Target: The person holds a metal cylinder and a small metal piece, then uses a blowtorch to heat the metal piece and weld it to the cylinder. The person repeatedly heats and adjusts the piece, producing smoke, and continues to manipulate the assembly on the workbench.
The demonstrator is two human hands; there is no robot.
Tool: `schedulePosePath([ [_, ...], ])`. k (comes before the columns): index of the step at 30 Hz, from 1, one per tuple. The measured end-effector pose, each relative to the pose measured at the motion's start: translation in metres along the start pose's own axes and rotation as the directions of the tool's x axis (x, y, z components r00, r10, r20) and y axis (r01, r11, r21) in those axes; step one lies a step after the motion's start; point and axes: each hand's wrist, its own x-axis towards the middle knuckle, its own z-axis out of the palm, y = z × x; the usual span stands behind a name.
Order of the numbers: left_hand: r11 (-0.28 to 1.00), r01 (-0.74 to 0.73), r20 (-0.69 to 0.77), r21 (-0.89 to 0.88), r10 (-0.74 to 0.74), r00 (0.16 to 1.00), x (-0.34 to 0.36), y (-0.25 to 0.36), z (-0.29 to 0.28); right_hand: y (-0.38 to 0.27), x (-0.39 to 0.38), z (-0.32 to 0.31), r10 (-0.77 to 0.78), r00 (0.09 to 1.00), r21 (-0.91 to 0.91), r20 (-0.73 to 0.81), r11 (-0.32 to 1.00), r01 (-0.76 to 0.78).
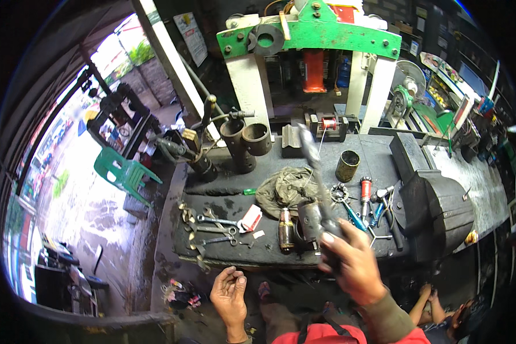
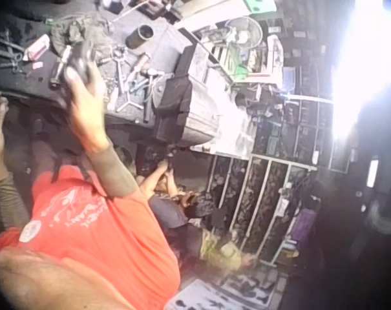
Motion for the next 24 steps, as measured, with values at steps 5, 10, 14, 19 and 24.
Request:
schedulePosePath([
  [5,0.986,0.014,0.156,0.168,-0.041,0.987,0.048,0.027,-0.023,0.07,0.145,0.103,-0.136,0.978,-0.078,-0.159,0.989,0.125],
  [10,0.896,-0.091,0.329,0.435,-0.065,0.942,0.09,0.052,-0.068,0.118,0.27,0.139,-0.264,0.888,-0.239,-0.377,0.954,0.182],
  [14,0.815,-0.141,0.433,0.562,-0.145,0.89,0.112,0.056,-0.088,0.136,0.31,0.143,-0.172,0.824,-0.171,-0.54,0.981,0.092],
  [19,0.761,-0.364,0.758,0.537,-0.247,0.603,0.133,0.072,-0.065,0.133,0.32,0.145,-0.191,0.861,-0.174,-0.47,0.977,0.122],
  [24,0.867,-0.436,0.966,0.242,-0.173,0.191,0.15,0.122,-0.002,0.155,0.303,0.13,-0.171,0.894,-0.111,-0.414,0.984,0.137],
])
